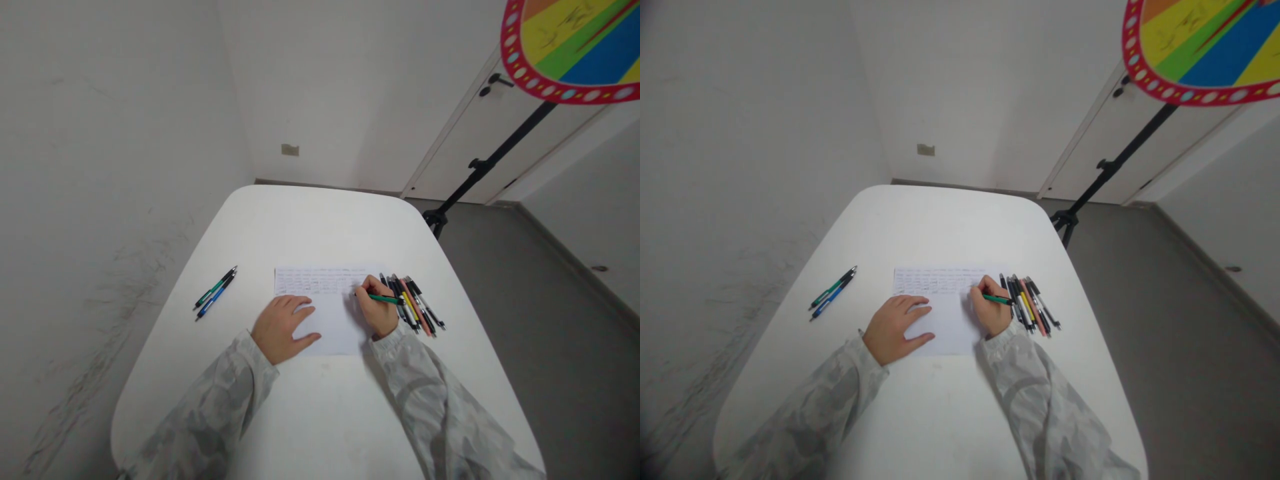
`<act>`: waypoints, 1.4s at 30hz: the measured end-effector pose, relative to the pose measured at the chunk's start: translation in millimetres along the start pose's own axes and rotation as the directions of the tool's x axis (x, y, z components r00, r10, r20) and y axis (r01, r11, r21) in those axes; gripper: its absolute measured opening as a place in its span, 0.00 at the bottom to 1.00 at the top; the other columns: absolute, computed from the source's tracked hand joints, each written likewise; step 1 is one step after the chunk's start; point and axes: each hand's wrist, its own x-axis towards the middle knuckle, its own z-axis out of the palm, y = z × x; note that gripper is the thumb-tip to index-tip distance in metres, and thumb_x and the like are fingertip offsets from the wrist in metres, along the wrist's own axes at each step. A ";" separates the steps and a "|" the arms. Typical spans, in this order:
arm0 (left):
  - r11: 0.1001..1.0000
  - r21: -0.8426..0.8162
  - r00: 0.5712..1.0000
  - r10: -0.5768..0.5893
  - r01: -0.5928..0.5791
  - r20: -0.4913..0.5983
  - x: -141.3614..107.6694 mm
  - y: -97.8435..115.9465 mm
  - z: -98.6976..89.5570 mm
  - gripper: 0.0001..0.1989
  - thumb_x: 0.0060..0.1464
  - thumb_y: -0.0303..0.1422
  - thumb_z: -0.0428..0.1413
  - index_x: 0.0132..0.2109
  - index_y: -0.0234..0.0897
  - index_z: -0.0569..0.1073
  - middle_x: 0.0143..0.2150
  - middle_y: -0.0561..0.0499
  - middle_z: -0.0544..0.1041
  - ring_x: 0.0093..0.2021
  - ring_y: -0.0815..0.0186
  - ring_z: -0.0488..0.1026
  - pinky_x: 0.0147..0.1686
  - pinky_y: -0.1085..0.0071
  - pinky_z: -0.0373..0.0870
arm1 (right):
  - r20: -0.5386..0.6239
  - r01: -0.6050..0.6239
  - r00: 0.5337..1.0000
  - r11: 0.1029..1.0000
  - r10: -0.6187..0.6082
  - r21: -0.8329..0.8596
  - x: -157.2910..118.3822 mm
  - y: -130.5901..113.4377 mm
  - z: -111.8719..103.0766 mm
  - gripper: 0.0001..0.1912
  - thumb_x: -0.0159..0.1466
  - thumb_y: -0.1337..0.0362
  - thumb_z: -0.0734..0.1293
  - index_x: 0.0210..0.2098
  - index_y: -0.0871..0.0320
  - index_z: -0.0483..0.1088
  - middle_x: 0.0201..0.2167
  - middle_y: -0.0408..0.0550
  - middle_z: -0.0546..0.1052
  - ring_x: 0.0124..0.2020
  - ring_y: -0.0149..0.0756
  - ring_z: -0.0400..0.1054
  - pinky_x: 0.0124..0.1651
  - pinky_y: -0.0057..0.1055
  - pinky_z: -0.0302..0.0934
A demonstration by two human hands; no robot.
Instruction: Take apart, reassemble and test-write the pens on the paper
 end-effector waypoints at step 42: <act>1.000 0.010 1.000 -0.007 0.007 0.020 0.0 -0.5 -0.5 0.23 0.61 0.47 0.66 0.56 0.39 0.77 0.59 0.40 0.80 0.56 0.49 0.77 0.56 0.48 0.75 | -0.033 0.055 0.998 0.988 -0.061 -0.147 0.7 2.8 -3.5 0.14 0.60 0.67 0.65 0.23 0.52 0.56 0.17 0.34 0.58 0.21 0.29 0.53 0.25 0.31 0.47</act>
